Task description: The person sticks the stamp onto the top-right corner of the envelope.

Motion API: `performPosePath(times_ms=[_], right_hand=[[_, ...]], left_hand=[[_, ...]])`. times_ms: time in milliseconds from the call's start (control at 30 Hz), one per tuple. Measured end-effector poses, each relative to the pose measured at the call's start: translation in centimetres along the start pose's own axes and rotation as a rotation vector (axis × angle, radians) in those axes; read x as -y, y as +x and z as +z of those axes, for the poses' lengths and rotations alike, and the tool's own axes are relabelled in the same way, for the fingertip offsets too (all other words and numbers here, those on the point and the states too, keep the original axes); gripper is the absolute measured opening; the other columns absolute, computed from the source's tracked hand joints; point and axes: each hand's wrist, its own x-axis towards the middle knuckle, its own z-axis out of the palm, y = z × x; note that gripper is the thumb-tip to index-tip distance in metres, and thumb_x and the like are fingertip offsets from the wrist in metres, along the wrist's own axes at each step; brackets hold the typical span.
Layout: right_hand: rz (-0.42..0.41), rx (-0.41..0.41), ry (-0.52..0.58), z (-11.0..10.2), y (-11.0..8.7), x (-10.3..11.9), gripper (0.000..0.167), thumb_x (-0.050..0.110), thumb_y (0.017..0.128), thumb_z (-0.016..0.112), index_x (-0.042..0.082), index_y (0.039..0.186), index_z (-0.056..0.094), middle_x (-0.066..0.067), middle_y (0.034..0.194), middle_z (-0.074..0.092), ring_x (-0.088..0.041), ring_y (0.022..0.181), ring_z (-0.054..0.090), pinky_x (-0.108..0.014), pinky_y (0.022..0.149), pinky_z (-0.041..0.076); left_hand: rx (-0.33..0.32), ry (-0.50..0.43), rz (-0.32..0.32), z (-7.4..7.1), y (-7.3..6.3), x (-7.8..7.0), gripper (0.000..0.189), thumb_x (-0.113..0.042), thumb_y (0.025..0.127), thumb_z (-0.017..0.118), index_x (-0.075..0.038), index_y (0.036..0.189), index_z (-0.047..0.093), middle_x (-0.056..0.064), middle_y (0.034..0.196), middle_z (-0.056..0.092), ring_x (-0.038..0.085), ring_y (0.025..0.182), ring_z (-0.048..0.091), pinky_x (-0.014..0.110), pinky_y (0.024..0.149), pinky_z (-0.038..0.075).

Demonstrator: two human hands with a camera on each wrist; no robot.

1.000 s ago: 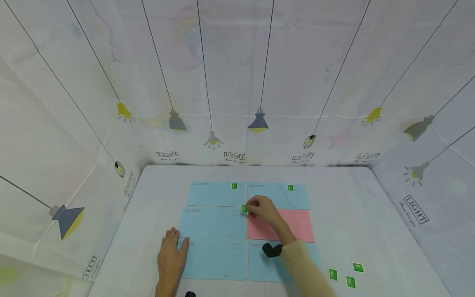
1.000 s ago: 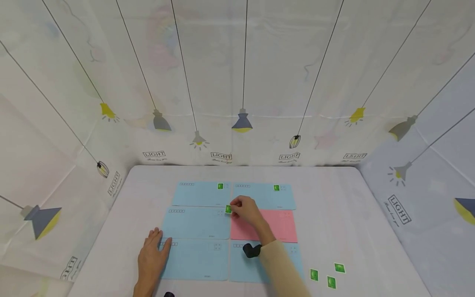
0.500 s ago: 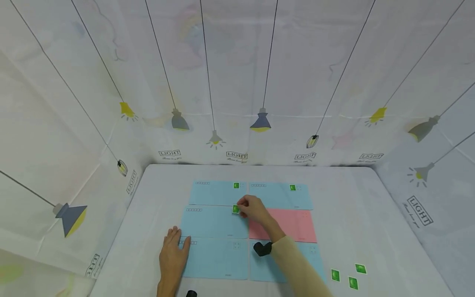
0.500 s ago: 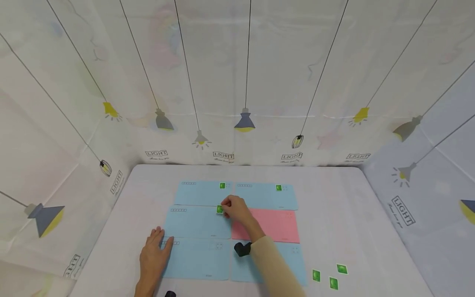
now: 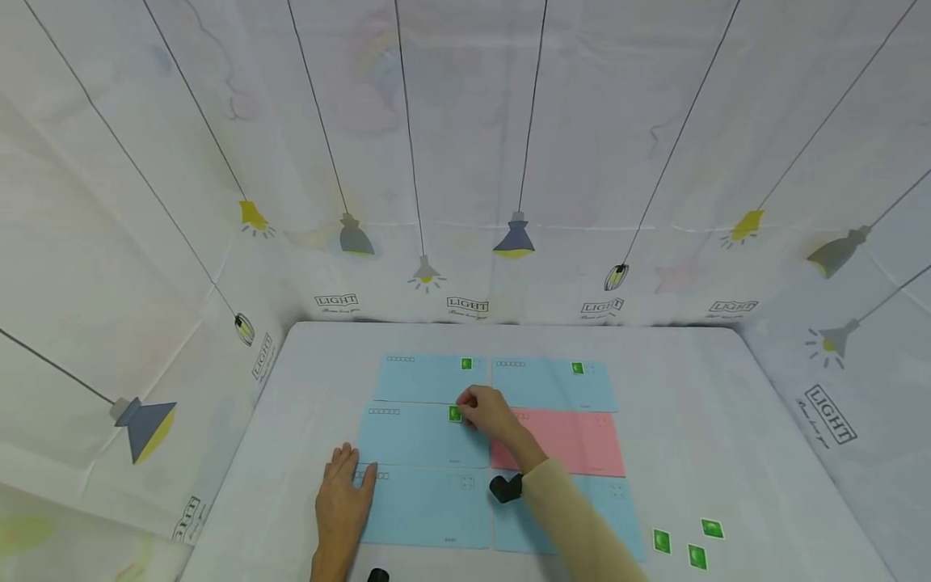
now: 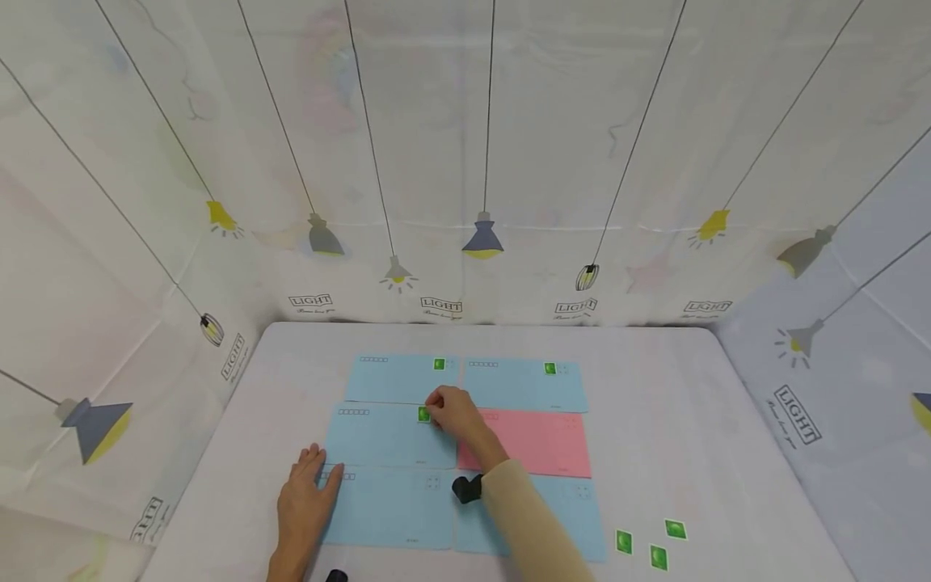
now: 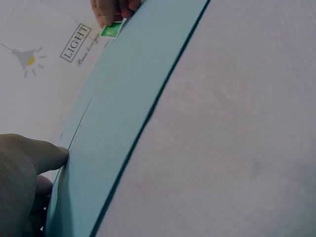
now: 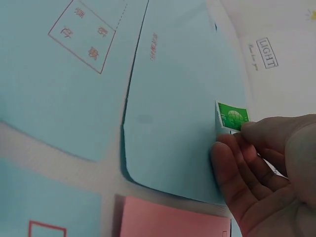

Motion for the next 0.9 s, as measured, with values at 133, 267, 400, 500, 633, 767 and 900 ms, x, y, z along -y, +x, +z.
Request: performPosePath(times_ms=[133, 267, 400, 500, 633, 767, 900], right_hand=[[-0.008, -0.024, -0.031, 0.2, 0.0, -0.2, 0.011, 0.015, 0.098, 0.063, 0.007, 0.101, 0.069, -0.002, 0.081, 0.067, -0.011, 0.064, 0.061, -0.024, 0.058, 0.051], [-0.025, -0.052, -0.058, 0.4, -0.1, -0.4, 0.010, 0.013, 0.098, 0.062, 0.006, 0.100, 0.069, -0.002, 0.081, 0.067, -0.011, 0.063, 0.060, -0.024, 0.058, 0.051], [-0.059, -0.098, -0.108, 0.7, -0.2, -0.4, 0.009, 0.012, 0.096, 0.064, 0.006, 0.097, 0.070, -0.003, 0.082, 0.068, -0.010, 0.066, 0.058, -0.024, 0.060, 0.051], [-0.075, -0.131, -0.153, 1.0, -0.3, -0.3, 0.008, 0.011, 0.094, 0.065, 0.006, 0.095, 0.071, -0.002, 0.083, 0.068, -0.010, 0.069, 0.056, -0.024, 0.062, 0.050], [-0.069, -0.148, -0.184, 1.2, -0.3, -0.2, 0.008, 0.011, 0.095, 0.064, 0.007, 0.093, 0.071, -0.002, 0.083, 0.068, -0.011, 0.069, 0.055, -0.025, 0.063, 0.049], [-0.060, -0.145, -0.196, 1.2, -0.3, -0.1, 0.008, 0.011, 0.095, 0.064, 0.007, 0.094, 0.071, -0.003, 0.083, 0.069, -0.011, 0.070, 0.055, -0.026, 0.063, 0.049], [-0.077, -0.146, -0.215, 1.2, -0.3, 0.0, 0.009, 0.010, 0.095, 0.064, 0.006, 0.095, 0.072, -0.004, 0.084, 0.069, -0.011, 0.071, 0.055, -0.026, 0.065, 0.050]], left_hand=[[0.006, 0.002, -0.007, 0.0, 0.0, 0.0, 0.052, -0.021, 0.089, 0.076, 0.011, 0.127, 0.062, 0.027, 0.142, 0.054, 0.041, 0.140, 0.046, 0.056, 0.119, 0.033], [0.013, 0.002, -0.009, 0.0, 0.0, 0.0, 0.051, -0.021, 0.089, 0.076, 0.011, 0.127, 0.061, 0.027, 0.143, 0.054, 0.041, 0.141, 0.046, 0.056, 0.120, 0.033], [0.009, -0.001, -0.003, -0.1, 0.0, -0.1, 0.051, -0.021, 0.089, 0.076, 0.011, 0.127, 0.062, 0.027, 0.143, 0.054, 0.042, 0.140, 0.046, 0.056, 0.119, 0.033], [0.002, -0.008, 0.002, -0.2, -0.1, -0.1, 0.051, -0.020, 0.089, 0.076, 0.011, 0.127, 0.062, 0.028, 0.142, 0.054, 0.043, 0.140, 0.046, 0.057, 0.119, 0.034], [0.005, -0.014, -0.001, -0.2, -0.1, -0.1, 0.051, -0.020, 0.089, 0.076, 0.011, 0.127, 0.062, 0.028, 0.142, 0.054, 0.043, 0.140, 0.046, 0.057, 0.119, 0.034], [0.004, -0.016, 0.001, -0.2, -0.1, 0.0, 0.052, -0.021, 0.089, 0.076, 0.011, 0.127, 0.062, 0.028, 0.143, 0.054, 0.043, 0.140, 0.046, 0.057, 0.119, 0.033], [-0.010, -0.019, 0.012, -0.2, -0.1, 0.0, 0.051, -0.021, 0.089, 0.076, 0.012, 0.126, 0.062, 0.028, 0.141, 0.055, 0.043, 0.140, 0.046, 0.058, 0.119, 0.034]])
